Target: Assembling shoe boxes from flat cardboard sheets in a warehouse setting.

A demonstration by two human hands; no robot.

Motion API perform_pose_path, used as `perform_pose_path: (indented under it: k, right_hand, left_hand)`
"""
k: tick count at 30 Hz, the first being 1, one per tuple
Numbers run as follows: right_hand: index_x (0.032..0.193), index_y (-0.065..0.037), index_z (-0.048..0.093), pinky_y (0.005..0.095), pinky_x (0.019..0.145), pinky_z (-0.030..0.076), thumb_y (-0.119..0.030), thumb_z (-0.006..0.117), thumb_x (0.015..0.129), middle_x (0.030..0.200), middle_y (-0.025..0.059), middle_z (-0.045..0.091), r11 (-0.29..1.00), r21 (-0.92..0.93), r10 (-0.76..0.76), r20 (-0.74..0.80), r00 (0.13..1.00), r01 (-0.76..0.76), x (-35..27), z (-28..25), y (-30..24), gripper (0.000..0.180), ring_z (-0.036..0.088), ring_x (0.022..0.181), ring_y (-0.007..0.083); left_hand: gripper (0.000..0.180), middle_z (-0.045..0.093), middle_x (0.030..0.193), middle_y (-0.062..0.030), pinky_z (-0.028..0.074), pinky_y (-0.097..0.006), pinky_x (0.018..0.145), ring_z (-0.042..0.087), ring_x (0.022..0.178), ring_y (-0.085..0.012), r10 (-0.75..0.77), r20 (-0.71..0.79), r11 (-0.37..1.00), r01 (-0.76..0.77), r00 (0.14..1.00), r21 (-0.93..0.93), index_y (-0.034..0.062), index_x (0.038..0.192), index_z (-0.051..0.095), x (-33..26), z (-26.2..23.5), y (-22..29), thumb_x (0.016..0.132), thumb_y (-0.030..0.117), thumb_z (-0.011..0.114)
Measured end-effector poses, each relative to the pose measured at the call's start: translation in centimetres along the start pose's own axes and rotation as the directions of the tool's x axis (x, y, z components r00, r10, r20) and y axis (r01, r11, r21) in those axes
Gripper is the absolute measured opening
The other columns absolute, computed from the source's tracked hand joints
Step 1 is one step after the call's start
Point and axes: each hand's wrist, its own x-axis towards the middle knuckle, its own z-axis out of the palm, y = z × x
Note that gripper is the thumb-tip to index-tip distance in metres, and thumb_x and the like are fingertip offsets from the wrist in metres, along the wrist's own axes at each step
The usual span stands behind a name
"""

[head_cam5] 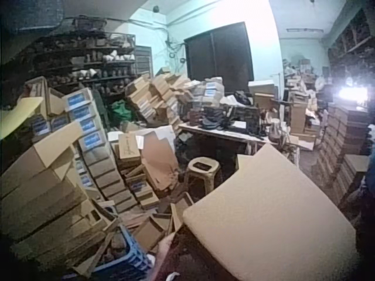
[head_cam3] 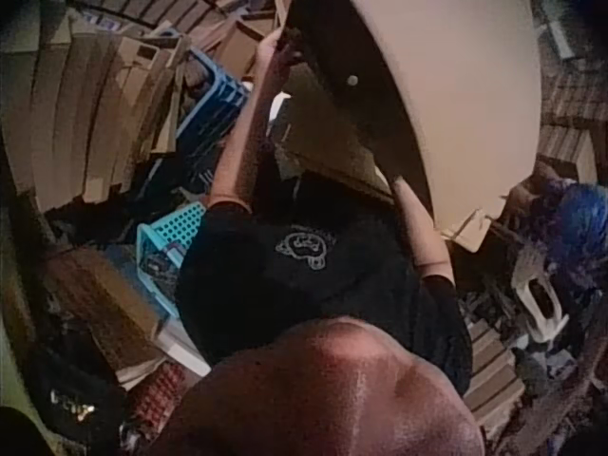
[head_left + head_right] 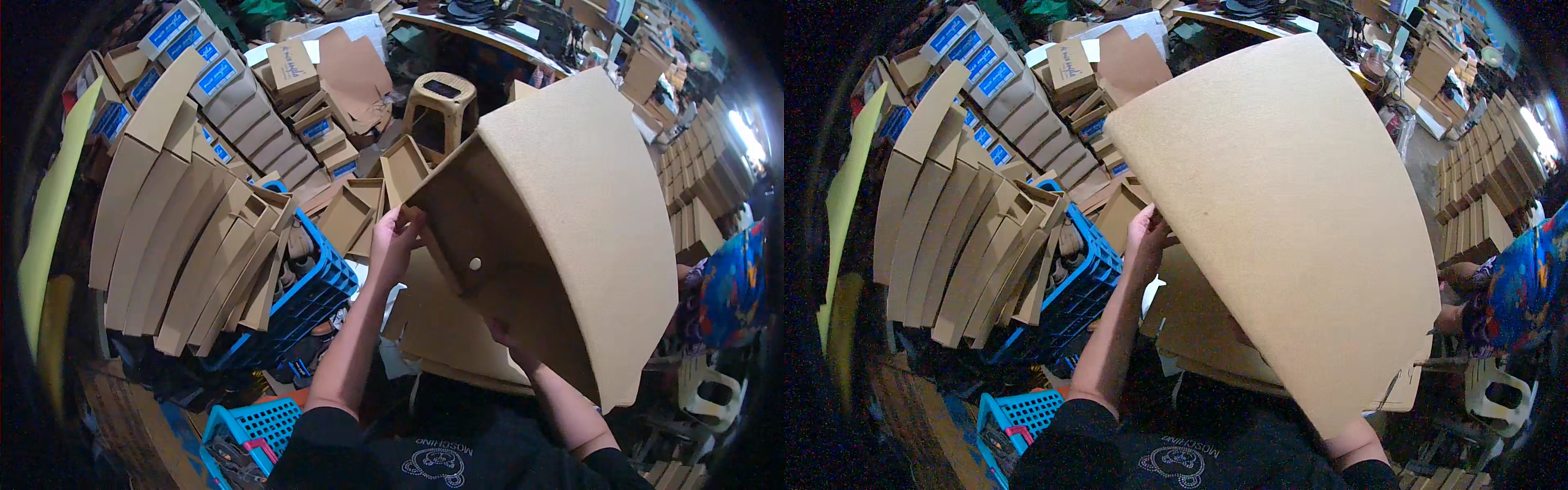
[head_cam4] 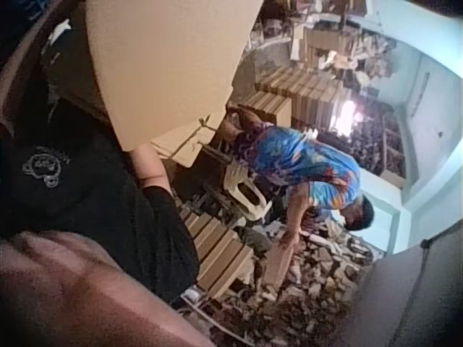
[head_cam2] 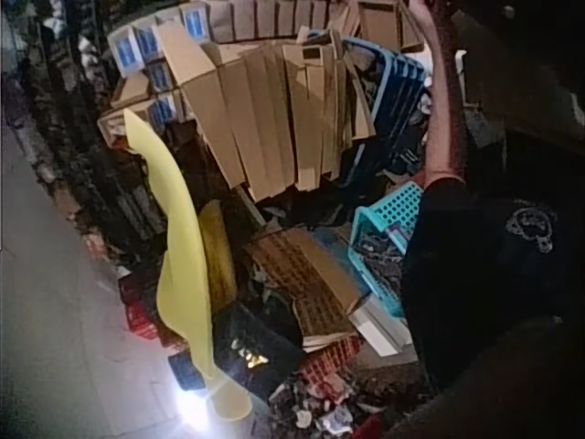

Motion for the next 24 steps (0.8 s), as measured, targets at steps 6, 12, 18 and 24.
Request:
perform_pose_path:
  k: [6,12,18,24]
  right_hand:
    - [0.127,-0.007,0.065,0.0398,0.098,0.051,-0.034,0.072,0.092,0.121,0.0107,0.069,0.962,-0.268,-0.062,-0.056,0.996,0.045,-0.4,-1.7,1.6,0.045,0.063,0.112,0.0246]
    - [0.126,-0.006,0.066,0.0405,0.1,0.05,-0.034,0.073,0.092,0.122,0.0114,0.068,0.826,-0.559,-0.156,-0.103,0.982,0.073,-0.8,-2.4,2.7,0.045,0.063,0.113,0.0257]
    - [0.126,-0.006,0.066,0.0409,0.101,0.049,-0.034,0.074,0.092,0.123,0.0119,0.068,0.682,-0.727,-0.242,-0.118,0.963,0.082,-2.2,-3.6,3.3,0.045,0.063,0.114,0.0264]
    - [0.124,-0.005,0.067,0.0405,0.1,0.05,-0.032,0.075,0.091,0.121,0.0116,0.069,0.666,-0.732,-0.327,-0.11,0.939,0.146,-1.3,-3.0,2.6,0.043,0.063,0.112,0.0259]
  left_hand:
    - [0.026,0.067,0.107,-0.0028,0.058,-0.03,0.078,0.066,0.095,-0.0113,0.024,-0.048,0.999,-0.025,0.999,-0.022,0.0042,0.116,0.062,0.0,0.3,-0.9,0.098,0.022,0.066]
    - [0.048,0.069,0.113,-0.0043,0.057,-0.035,0.083,0.067,0.099,-0.0164,-0.007,0.008,1.0,0.007,1.0,0.021,0.005,0.124,0.061,-0.2,-0.1,-0.5,0.092,0.039,0.072]
    - [0.028,0.071,0.109,-0.0009,0.057,-0.033,0.082,0.068,0.096,-0.0127,-0.103,-0.019,0.993,0.102,0.995,-0.057,0.0102,0.114,0.067,-0.4,0.1,-0.3,0.094,0.03,0.071]
    - [0.028,0.071,0.106,-0.0013,0.057,-0.033,0.081,0.068,0.093,-0.0123,-0.069,-0.009,0.992,0.067,0.998,-0.111,0.0095,0.114,0.065,-0.4,0.5,-0.4,0.094,0.028,0.07]
